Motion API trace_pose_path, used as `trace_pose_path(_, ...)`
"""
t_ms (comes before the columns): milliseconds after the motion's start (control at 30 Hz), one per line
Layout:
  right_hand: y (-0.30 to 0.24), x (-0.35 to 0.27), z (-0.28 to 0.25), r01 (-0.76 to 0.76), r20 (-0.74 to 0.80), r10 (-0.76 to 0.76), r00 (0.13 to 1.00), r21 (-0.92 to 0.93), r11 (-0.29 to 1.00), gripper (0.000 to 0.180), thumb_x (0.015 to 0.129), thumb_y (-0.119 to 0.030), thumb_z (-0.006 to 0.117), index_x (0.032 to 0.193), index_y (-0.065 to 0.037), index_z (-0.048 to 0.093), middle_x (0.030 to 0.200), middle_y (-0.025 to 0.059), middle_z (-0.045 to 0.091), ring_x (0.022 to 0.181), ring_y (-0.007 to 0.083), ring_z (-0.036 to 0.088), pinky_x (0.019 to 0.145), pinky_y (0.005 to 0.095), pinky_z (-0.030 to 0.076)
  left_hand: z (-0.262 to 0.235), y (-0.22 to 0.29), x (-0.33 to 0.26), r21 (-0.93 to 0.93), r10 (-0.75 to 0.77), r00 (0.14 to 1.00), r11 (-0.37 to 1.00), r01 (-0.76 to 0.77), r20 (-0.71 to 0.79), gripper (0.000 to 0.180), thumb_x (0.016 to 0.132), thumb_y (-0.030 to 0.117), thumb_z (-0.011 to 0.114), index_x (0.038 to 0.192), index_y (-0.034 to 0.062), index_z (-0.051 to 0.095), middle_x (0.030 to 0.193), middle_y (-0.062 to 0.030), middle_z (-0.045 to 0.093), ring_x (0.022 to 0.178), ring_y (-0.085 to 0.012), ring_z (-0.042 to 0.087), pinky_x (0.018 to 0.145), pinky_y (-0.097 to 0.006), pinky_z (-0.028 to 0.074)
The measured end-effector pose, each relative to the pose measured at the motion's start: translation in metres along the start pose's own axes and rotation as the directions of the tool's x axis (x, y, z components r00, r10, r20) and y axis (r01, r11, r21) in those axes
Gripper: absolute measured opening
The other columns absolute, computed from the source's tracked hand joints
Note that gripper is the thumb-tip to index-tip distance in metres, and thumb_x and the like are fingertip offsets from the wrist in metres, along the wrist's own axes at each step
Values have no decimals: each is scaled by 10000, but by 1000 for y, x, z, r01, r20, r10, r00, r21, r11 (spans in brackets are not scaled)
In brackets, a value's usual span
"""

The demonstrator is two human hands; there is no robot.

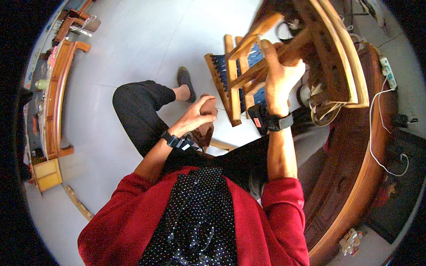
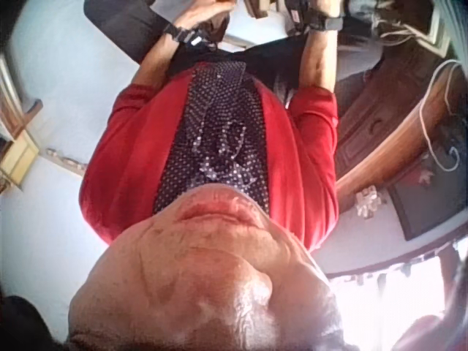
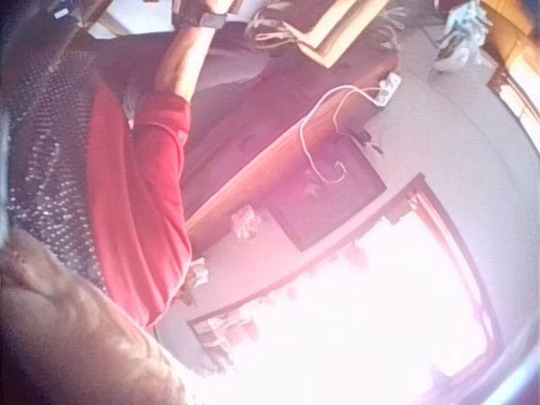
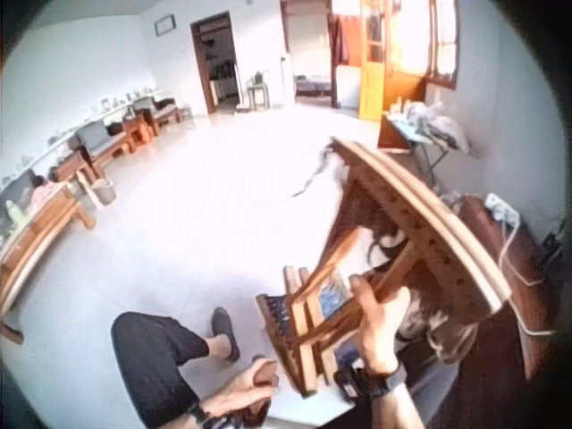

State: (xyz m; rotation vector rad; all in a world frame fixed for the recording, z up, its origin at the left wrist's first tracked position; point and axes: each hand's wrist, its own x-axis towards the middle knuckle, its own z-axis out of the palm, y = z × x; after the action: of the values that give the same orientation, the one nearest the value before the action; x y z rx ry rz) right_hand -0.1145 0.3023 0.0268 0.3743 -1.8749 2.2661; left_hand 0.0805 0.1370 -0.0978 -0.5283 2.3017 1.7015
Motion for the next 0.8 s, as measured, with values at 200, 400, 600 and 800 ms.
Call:
trace_pose_path(200,-32,8,11,181,-131,-142,981,374,910,400,811,10,702,1167,-66,537,1088,35,587,972,151,545,924,323,436,5,5,1,-15,52,999,999,-52,3,936,769,309,846,1509,67,328,1412,-229,510,1282,-296,522,1052,-391,434)
trace_pose_path(400,-37,-5,5,373,-116,-362,925,89,924,749,882,-62,709,1501,-57,288,1367,129,501,1186,207,489,1077,368,382,0,11,31,-229,232,968,941,-247,-92,1012,797,356,839,1537,14,240,1376,-210,519,1265,-274,523,1035,-401,454)
trace_pose_path(600,10,-38,34,294,33,-294,955,-191,936,612,932,-146,704,1383,101,371,1385,244,483,1320,293,416,1169,426,258,-2,4,47,-316,87,996,944,-94,-35,903,847,256,792,1519,-10,250,1080,-107,655,1011,-203,641,903,-364,513)
trace_pose_path(800,3,-35,31,158,121,-151,981,-45,986,668,775,-55,856,1312,2,464,1238,88,575,1108,198,555,1008,330,431,9,-12,58,-209,53,997,976,-62,-48,829,824,204,785,1502,96,320,1139,-140,632,1062,-238,620,923,-373,495)
